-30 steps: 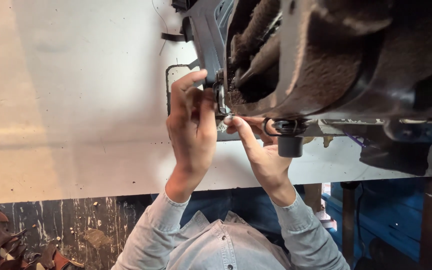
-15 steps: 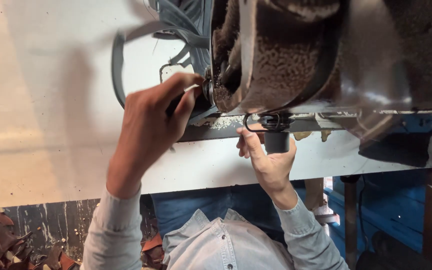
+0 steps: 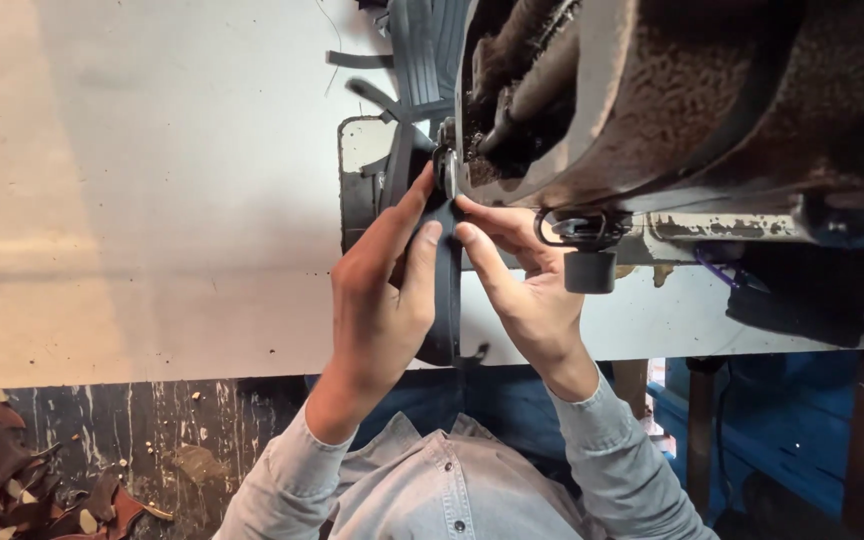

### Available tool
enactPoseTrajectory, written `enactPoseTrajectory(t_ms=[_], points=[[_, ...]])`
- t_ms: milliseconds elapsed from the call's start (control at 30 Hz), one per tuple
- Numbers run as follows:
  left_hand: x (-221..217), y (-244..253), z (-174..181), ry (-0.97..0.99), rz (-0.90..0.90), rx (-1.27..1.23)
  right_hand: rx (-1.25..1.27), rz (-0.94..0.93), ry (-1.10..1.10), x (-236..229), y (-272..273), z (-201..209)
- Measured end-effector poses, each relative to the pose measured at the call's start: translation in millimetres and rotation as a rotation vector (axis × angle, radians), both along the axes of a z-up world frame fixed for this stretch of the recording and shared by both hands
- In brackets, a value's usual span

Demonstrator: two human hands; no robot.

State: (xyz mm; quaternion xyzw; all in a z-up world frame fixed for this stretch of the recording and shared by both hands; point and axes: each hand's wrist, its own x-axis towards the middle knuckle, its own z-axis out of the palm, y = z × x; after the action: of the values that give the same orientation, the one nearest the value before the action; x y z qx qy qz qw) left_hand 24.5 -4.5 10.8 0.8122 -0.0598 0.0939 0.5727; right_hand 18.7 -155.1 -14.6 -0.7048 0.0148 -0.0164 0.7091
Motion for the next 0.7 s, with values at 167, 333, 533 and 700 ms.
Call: enactPoseTrajectory(t_ms=[167, 333, 533, 700], points=[[-5.7, -4.1, 2.8, 0.016, 0.010, 0.049, 0.087, -0.040, 0.082, 1.9, 1.0, 1.2], [-20.8, -15.9, 3.4, -0.046, 0.019, 0.020, 0.079, -0.065, 0.110, -1.1, -5.5, 4.4], [-61.9, -16.4, -0.6, 0.270, 0.079, -0.029, 0.115, -0.043, 0.206, 5.6, -13.6, 6.8], [-61.7, -1.8, 0.1, 0.162, 0.033, 0.086, 0.044, -0.041, 0.172, 5.6, -11.2, 4.5]])
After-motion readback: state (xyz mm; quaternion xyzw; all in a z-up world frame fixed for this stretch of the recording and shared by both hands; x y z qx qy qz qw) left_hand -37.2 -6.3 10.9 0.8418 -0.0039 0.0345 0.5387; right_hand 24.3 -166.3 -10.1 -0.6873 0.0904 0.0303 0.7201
